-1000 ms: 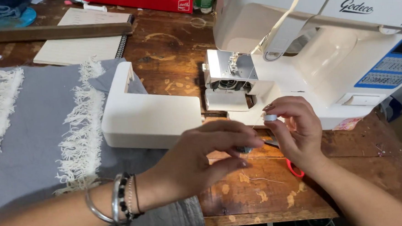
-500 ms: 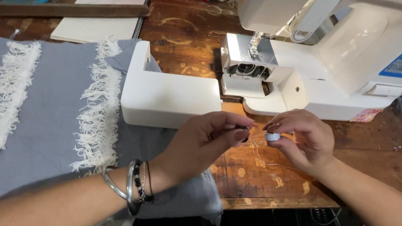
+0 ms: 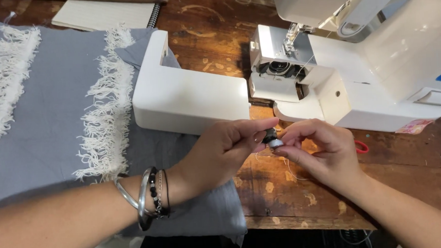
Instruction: Threading a sewing machine and preparing the bobbin for sewing
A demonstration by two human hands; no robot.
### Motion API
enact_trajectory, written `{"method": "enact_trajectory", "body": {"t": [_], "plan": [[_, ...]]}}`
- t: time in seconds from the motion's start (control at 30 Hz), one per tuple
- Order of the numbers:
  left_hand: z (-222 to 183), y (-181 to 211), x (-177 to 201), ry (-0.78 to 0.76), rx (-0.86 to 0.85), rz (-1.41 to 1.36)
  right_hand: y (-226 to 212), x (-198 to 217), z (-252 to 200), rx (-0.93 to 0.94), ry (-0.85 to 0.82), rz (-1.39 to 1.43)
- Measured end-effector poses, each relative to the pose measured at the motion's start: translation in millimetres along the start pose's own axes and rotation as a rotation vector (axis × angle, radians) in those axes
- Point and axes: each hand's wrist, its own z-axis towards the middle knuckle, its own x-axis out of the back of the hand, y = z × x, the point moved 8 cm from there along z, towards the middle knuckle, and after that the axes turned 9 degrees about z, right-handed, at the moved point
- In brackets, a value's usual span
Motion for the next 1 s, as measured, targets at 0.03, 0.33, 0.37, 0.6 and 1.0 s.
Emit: {"method": "enact_trajectory", "body": {"t": [0.03, 0.33, 0.37, 0.6, 1.0], "plan": [[0.9, 1.5, -2.6, -0.017, -0.052, 0.001, 3.8, 1.7, -1.3, -0.022, 0.009, 0.004], [-5.3, 19.4, -2.4, 0.02, -0.117, 0.112, 9.5, 5.5, -3.1, -0.025, 0.007, -0.03], [-5.0, 19.6, -2.5, 0.019, -0.119, 0.113, 8.6, 5.8, -2.2, -0.023, 0.009, -0.03], [-6.6, 21.0, -3.0, 0.011, -0.13, 0.229, 5.8, 4.8, -0.3, -0.051, -0.02, -0.048], [-11.5, 47.9, -4.6, 0.018, -0.338, 0.238, 10.4, 2.3, 3.1, -0.083, -0.088, -0.018]]}}
